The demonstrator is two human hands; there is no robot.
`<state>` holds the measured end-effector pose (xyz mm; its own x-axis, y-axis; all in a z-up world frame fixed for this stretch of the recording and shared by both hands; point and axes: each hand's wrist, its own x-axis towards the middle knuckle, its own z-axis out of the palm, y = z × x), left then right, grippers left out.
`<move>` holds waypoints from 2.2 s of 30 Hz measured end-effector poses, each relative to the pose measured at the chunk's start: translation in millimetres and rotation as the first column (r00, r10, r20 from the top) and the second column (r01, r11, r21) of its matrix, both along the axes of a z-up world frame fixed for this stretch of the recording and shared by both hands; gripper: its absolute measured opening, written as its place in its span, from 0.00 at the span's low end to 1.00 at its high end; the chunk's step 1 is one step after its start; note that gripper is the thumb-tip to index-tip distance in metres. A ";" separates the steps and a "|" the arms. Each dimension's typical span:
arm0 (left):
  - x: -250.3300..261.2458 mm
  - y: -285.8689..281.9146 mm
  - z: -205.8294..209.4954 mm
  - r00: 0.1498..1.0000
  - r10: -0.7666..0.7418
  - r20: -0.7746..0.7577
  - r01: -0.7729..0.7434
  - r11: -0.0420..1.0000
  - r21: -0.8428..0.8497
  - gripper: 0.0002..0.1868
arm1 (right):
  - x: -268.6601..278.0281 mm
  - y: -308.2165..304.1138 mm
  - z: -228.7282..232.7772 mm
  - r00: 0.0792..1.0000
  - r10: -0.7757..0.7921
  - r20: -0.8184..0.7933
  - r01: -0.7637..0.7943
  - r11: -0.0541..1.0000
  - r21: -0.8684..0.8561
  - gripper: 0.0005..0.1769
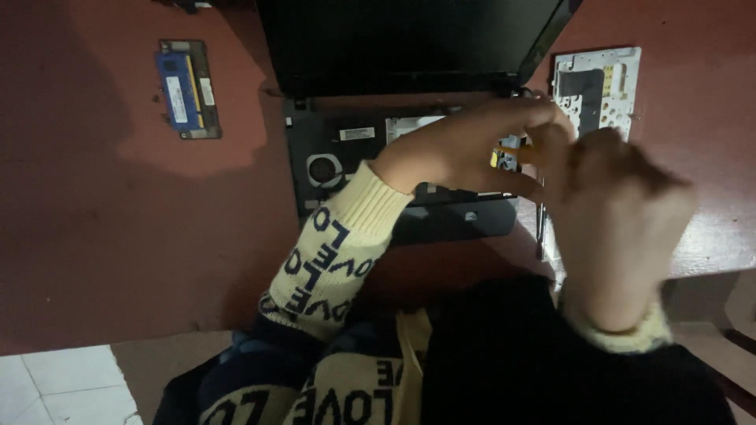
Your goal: Removing screws from the internal base and components of a laptop using a screwdriver.
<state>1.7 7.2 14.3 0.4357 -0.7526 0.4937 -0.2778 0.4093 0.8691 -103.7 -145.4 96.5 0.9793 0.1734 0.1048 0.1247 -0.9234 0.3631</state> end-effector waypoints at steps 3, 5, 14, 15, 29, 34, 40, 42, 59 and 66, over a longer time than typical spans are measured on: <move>-2.1 -5.8 -0.7 0.999 0.050 -0.005 -0.050 0.998 0.043 0.11 | 3.3 6.1 -9.0 0.995 -0.053 0.083 0.063 0.990 -0.125 0.35; -2.9 -5.9 -2.0 0.996 0.087 0.002 -0.087 0.994 0.073 0.10 | 5.7 6.8 -3.5 0.992 -0.072 0.102 0.085 0.987 -0.134 0.35; -1.4 -13.2 -13.8 0.995 0.096 -0.027 -0.091 0.982 0.167 0.14 | 19.0 20.0 67.6 0.939 0.281 -0.196 -0.195 0.909 0.369 0.20; -0.6 -12.7 -10.8 0.995 0.091 0.035 -0.096 0.978 0.185 0.11 | 18.2 18.7 71.3 0.916 0.339 -0.216 -0.203 0.855 0.477 0.15; 1.0 -3.5 -8.6 0.998 -0.033 -0.055 0.038 0.995 0.096 0.19 | 10.5 -2.0 42.2 0.976 0.153 -0.154 -0.095 0.938 0.335 0.15; 0.3 -8.7 -5.5 0.994 0.061 -0.096 -0.042 0.981 0.190 0.18 | 5.1 -7.0 -0.3 0.988 -0.129 0.083 0.136 0.987 -0.086 0.45; 0.5 -11.8 -3.5 0.995 0.104 0.001 -0.100 0.955 0.278 0.13 | 5.1 -12.4 24.1 0.984 -0.072 -0.161 0.075 0.997 0.011 0.39; 0.4 -13.5 -3.6 0.996 0.091 0.023 -0.094 0.958 0.272 0.16 | 8.2 -7.1 40.7 0.987 0.061 -0.150 -0.042 0.991 0.127 0.27; 1.3 -1.5 -8.6 0.997 -0.077 -0.017 0.078 0.991 0.107 0.23 | -6.1 -9.4 5.3 0.997 0.076 0.009 -0.072 0.886 0.458 0.14; 5.4 0.6 -14.2 0.880 0.353 0.319 -0.463 0.790 0.402 0.13 | -13.4 -18.3 4.2 0.979 0.152 0.135 -0.202 0.638 0.743 0.18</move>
<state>7.1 7.8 0.1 0.6770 -0.6884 0.2604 -0.5296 -0.2099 0.8219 -117.1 -163.7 100.7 0.9265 0.1810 0.3299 0.3183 -0.8445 -0.4308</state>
